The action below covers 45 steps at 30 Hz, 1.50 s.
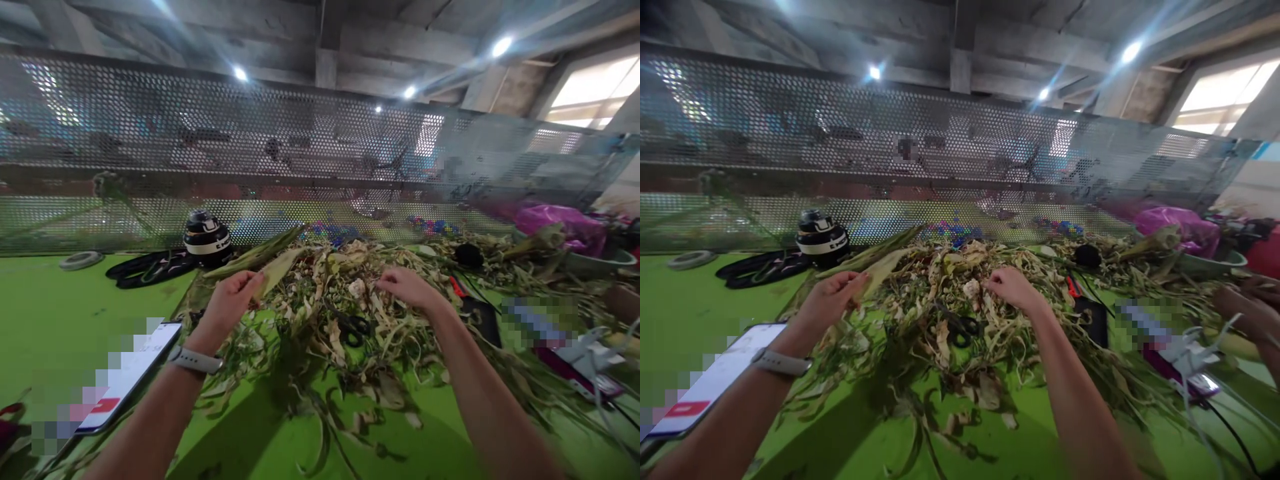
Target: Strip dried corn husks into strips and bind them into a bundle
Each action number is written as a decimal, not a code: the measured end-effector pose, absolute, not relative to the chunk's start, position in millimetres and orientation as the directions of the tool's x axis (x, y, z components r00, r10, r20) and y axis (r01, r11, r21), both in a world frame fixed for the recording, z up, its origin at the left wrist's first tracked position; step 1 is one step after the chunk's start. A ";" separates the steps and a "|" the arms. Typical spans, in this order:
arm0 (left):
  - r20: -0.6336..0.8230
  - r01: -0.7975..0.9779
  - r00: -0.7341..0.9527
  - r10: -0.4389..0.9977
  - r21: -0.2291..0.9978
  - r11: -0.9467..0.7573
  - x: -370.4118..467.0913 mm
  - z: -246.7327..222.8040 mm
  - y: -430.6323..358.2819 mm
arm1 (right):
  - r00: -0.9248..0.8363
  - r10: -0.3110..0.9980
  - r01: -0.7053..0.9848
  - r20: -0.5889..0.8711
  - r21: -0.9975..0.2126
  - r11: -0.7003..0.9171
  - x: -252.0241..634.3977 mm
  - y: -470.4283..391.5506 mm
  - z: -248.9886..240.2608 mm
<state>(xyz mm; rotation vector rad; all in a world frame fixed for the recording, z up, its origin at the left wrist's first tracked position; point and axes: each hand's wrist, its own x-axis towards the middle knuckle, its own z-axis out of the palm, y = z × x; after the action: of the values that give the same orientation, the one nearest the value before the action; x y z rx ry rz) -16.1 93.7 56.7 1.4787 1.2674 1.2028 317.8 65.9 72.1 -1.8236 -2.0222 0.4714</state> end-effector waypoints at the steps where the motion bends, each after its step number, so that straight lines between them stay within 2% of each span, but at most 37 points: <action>1: 0.130 0.139 -0.006 0.991 0.982 -0.128 -15.3 55.2 94.4 | -0.081 0.996 0.889 0.023 -0.451 0.083 318.2 66.0 68.1; 5: 0.033 -0.008 0.023 0.999 0.999 -0.033 -10.7 48.6 93.8 | 0.018 0.999 0.945 -0.035 -0.326 -0.028 309.8 69.7 45.6; 8: -0.012 -0.058 0.075 0.997 0.998 0.016 -10.0 44.8 94.4 | 0.054 0.998 0.955 -0.041 -0.289 -0.063 305.6 73.5 36.2; 14: -0.130 -0.127 0.189 0.973 0.980 0.156 -8.9 40.2 98.3 | -0.088 0.996 0.930 -0.020 -0.359 0.075 315.5 72.0 62.1; 18: -0.143 -0.168 0.198 0.970 0.970 0.178 -5.7 37.5 97.9 | -0.124 0.992 0.908 0.035 -0.399 0.128 327.8 65.8 84.2; 22: -0.159 -0.174 0.204 0.966 0.965 0.196 -3.6 33.1 97.7 | -0.031 0.998 0.935 0.048 -0.353 0.046 339.9 58.7 90.6; 25: -0.163 -0.178 0.238 0.957 0.962 0.208 -2.0 29.6 98.2 | 0.096 0.988 0.955 0.123 -0.290 -0.057 339.5 55.1 90.5; 28: -0.165 -0.177 0.263 0.951 0.960 0.216 -1.2 26.0 98.5 | 0.134 0.970 0.961 0.204 -0.266 -0.077 327.9 59.0 89.3; 32: -0.174 -0.177 0.268 0.948 0.958 0.225 -0.7 20.7 97.1 | 0.085 0.958 0.971 0.273 -0.239 -0.018 310.2 87.5 81.3; 38: -0.173 -0.174 0.267 0.948 0.959 0.224 3.1 19.2 96.1 | -0.044 0.961 0.986 0.271 -0.145 0.086 291.7 149.9 51.2; 41: -0.189 -0.183 0.210 0.959 0.956 0.229 1.7 18.0 100.0 | -0.111 0.961 0.985 0.251 -0.098 0.140 278.0 164.9 35.0; 45: -0.206 -0.205 0.119 0.971 0.952 0.227 -1.6 15.9 103.4 | -0.104 0.962 0.990 0.253 -0.061 0.124 266.1 169.4 26.0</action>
<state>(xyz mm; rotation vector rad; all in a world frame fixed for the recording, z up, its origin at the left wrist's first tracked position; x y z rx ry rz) -1.6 103.4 15.9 0.9357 1.0768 1.0750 266.1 169.4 26.0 -1.9306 -2.1691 -0.1811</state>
